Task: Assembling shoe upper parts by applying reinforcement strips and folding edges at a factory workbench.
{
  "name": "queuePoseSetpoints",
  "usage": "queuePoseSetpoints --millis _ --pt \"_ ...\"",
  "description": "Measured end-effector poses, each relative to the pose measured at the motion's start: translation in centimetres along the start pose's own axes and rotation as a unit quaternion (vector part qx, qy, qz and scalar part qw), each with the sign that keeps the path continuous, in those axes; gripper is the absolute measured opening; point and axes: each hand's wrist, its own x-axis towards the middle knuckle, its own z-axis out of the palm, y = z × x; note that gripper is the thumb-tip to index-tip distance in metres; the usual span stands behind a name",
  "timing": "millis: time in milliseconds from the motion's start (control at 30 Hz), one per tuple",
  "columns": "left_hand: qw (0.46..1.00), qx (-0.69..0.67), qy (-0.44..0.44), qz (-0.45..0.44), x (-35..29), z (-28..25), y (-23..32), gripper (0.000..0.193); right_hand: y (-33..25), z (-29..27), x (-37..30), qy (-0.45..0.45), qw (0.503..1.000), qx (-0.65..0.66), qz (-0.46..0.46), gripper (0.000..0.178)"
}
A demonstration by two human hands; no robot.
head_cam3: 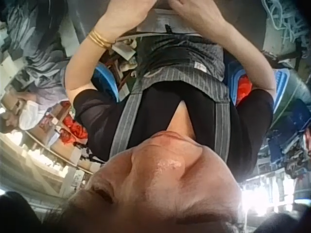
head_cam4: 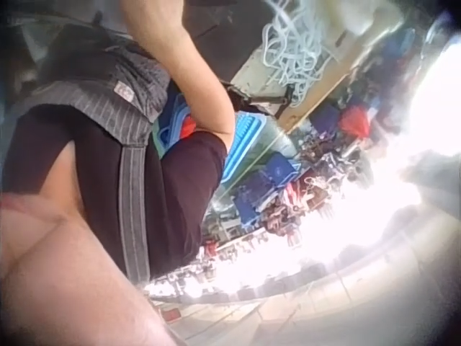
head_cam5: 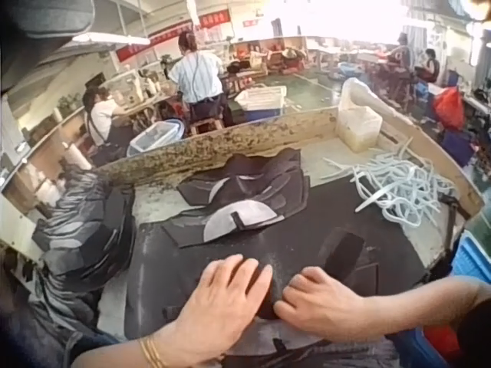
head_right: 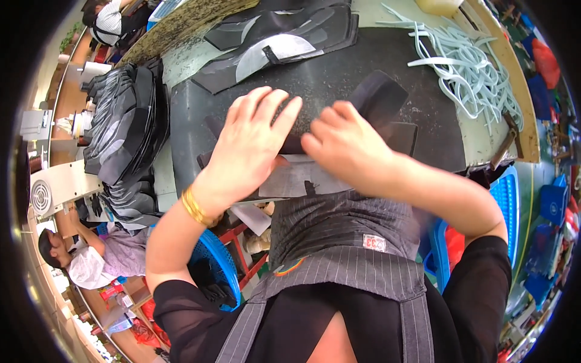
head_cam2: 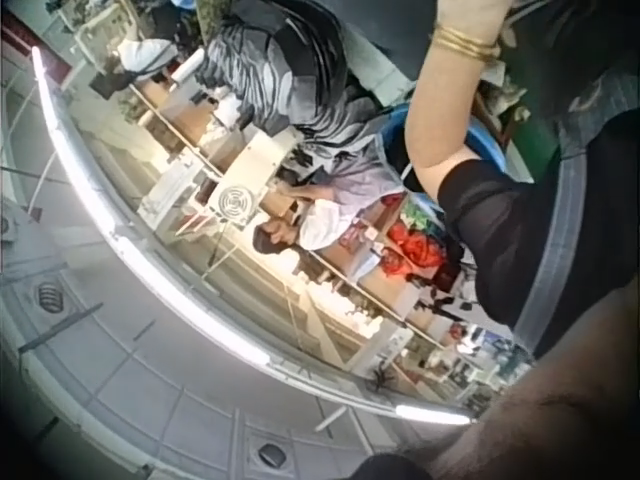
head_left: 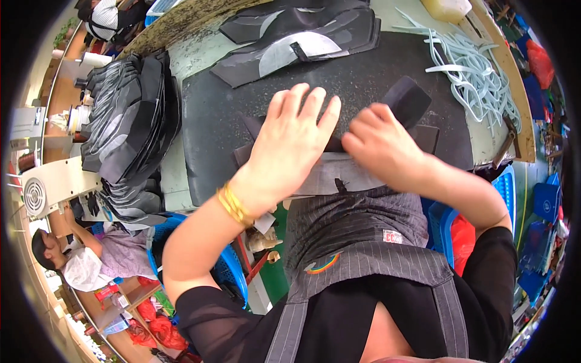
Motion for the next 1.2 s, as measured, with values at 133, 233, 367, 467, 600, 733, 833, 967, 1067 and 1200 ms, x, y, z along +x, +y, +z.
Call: queuePoseSetpoints --millis 133,233,367,467,600,733,833,967,1067,1200 --pt "0.983 -0.007 -0.164 0.085 -0.3 1.1 -1.6 0.013 -3.2 0.5 -2.1 0.012 1.000 -0.017 -0.020 0.023" --pt "0.983 -0.029 -0.159 0.083 -1.8 1.6 -0.4 0.006 -4.1 0.9 -3.2 -0.003 0.998 -0.043 0.037 0.025" --pt "0.997 0.044 -0.051 0.044 -4.7 1.9 1.8 0.016 -3.7 0.9 -3.4 0.058 0.980 -0.055 0.182 0.047" --pt "0.998 0.024 -0.016 0.055 -5.9 2.1 2.1 0.024 -3.1 0.5 -3.3 0.003 0.993 0.000 0.122 0.049" --pt "0.993 0.009 -0.013 0.120 -4.9 2.5 1.3 0.025 -2.9 1.4 -3.2 0.085 0.994 -0.071 0.011 0.037" --pt "0.986 -0.039 -0.147 0.074 -4.8 1.2 1.6 0.036 -2.8 0.3 -2.7 -0.039 0.991 -0.110 -0.072 0.036" --pt "0.976 -0.099 -0.192 0.026 -4.7 0.2 1.9 0.044 -3.8 -0.6 -2.1 -0.110 0.991 -0.077 -0.016 0.039" --pt "0.916 -0.366 -0.162 -0.028 -5.8 2.4 0.1 0.028 -4.3 1.3 -3.1 -0.019 0.987 0.136 0.086 0.034" --pt "0.886 -0.431 -0.155 -0.067 -5.4 2.9 -0.5 0.012 -3.8 1.9 -3.7 0.035 0.978 0.182 0.098 0.032" --pt "0.898 -0.395 -0.186 -0.064 -5.3 2.6 -0.1 0.013 -3.7 1.0 -3.1 -0.031 0.980 0.186 0.056 0.030"
